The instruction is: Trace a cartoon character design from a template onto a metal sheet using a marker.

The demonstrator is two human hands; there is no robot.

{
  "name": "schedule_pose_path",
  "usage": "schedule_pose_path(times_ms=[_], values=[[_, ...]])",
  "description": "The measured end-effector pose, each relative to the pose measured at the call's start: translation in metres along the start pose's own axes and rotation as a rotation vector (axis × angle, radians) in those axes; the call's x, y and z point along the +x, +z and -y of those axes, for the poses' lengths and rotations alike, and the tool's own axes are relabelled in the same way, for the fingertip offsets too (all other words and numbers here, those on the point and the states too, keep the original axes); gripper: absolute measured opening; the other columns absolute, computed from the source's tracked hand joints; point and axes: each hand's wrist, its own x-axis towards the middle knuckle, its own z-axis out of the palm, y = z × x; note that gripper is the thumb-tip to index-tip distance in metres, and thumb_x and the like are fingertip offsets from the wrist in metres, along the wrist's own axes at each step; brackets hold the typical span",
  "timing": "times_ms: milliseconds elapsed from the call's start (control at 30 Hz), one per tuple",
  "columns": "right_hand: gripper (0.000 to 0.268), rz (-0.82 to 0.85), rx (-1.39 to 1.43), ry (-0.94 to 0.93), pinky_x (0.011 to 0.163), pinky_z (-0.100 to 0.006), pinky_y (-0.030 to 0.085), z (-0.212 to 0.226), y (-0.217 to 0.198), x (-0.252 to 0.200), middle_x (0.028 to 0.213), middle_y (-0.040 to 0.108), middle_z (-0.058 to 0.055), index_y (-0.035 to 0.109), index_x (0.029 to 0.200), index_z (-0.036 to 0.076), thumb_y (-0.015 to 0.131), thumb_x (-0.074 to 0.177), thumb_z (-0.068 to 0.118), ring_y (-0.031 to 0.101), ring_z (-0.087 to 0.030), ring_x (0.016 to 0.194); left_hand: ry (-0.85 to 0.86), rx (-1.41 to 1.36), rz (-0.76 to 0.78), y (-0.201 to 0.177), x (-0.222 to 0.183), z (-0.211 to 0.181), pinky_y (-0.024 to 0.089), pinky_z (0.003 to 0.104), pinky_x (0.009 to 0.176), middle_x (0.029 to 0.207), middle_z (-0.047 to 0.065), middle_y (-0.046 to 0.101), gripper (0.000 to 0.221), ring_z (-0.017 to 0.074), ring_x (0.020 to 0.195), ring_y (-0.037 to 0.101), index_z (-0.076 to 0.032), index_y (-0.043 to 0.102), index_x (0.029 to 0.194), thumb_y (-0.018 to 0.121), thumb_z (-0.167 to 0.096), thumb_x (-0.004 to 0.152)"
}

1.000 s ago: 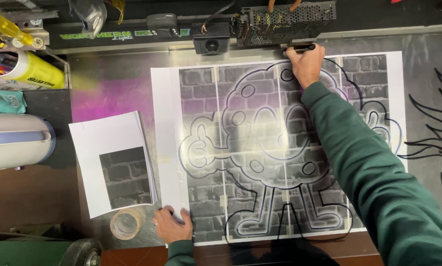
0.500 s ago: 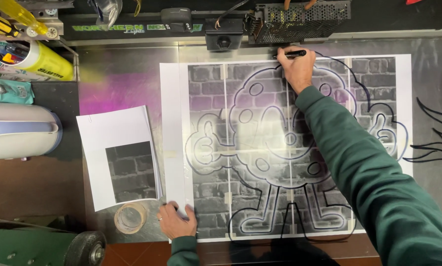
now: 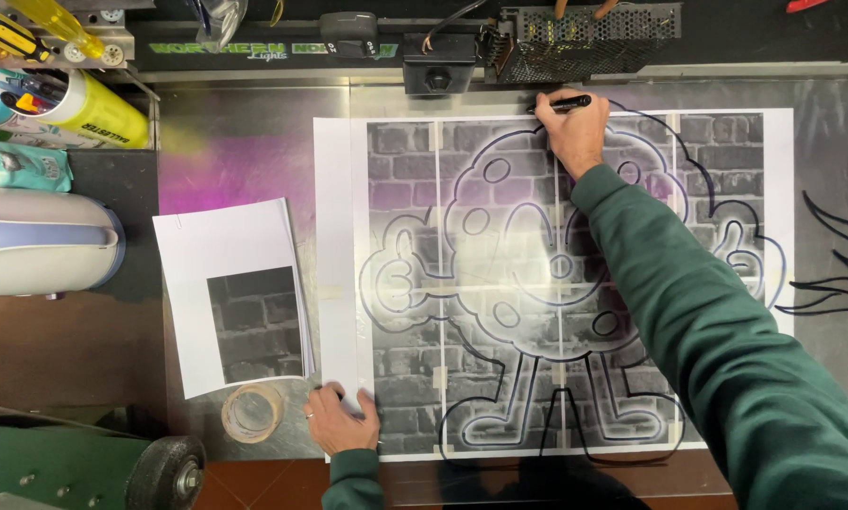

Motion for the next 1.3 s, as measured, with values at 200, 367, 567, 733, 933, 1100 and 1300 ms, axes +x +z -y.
schedule_pose_path(times_ms=[200,367,567,733,933,1100,1300], values=[[0.024,-0.005,0.008,0.006,0.068,-0.04,0.051,0.005,0.002,0.0,0.078,0.073,-0.016,0.077,0.086,0.001,0.079,0.093,0.024,0.068,-0.034,0.068,0.004,0.009,0.001,-0.004,0.002,-0.006,0.043,0.052,0.075,0.095,0.014,0.05,0.032,0.0395,0.094,0.052,-0.007,0.055,0.093,0.072,-0.028,0.076],[0.022,-0.009,0.008,-0.018,0.067,-0.04,0.051,0.01,0.01,0.0,0.077,0.072,-0.016,0.078,0.086,0.001,0.08,0.093,0.023,0.068,-0.034,0.066,-0.001,-0.001,0.005,-0.006,0.002,-0.006,0.043,0.052,0.074,0.094,0.014,0.05,0.032,0.039,0.094,0.052,-0.007,0.055,0.093,0.071,-0.028,0.076],[0.023,0.008,0.038,-0.006,0.063,-0.039,0.05,0.021,0.018,0.0,0.072,0.07,-0.016,0.078,0.086,0.001,0.08,0.092,0.023,0.066,-0.032,0.061,-0.011,-0.01,0.015,-0.004,0.001,-0.004,0.043,0.051,0.074,0.092,0.014,0.05,0.032,0.0384,0.093,0.052,-0.007,0.055,0.093,0.071,-0.028,0.076],[0.023,0.027,0.052,-0.02,0.062,-0.038,0.05,0.028,0.026,-0.002,0.07,0.069,-0.017,0.078,0.086,0.001,0.08,0.092,0.023,0.066,-0.031,0.059,0.003,-0.005,0.005,-0.004,0.001,-0.003,0.043,0.051,0.074,0.093,0.014,0.05,0.033,0.039,0.094,0.052,-0.006,0.055,0.093,0.071,-0.029,0.076],[0.023,0.075,0.093,-0.028,0.061,-0.036,0.052,0.037,0.036,-0.008,0.071,0.071,-0.016,0.077,0.087,0.0,0.08,0.092,0.022,0.069,-0.027,0.06,0.004,-0.018,-0.01,-0.006,0.002,-0.006,0.043,0.051,0.074,0.094,0.014,0.05,0.033,0.0391,0.095,0.052,-0.006,0.055,0.094,0.071,-0.029,0.076],[0.022,0.131,0.105,-0.033,0.062,-0.035,0.053,0.047,0.039,-0.012,0.071,0.072,-0.015,0.077,0.087,0.0,0.079,0.092,0.021,0.071,-0.025,0.061,0.002,-0.005,0.001,-0.005,0.003,-0.005,0.044,0.05,0.074,0.094,0.013,0.05,0.032,0.0377,0.094,0.052,-0.006,0.056,0.093,0.071,-0.029,0.076],[0.019,0.177,0.143,-0.037,0.061,-0.033,0.053,0.067,0.036,-0.018,0.071,0.072,-0.013,0.077,0.086,0.001,0.079,0.092,0.02,0.071,-0.023,0.06,0.005,-0.002,-0.002,-0.004,0.002,-0.004,0.043,0.05,0.074,0.094,0.013,0.049,0.032,0.0371,0.093,0.052,-0.006,0.056,0.092,0.071,-0.029,0.076]])
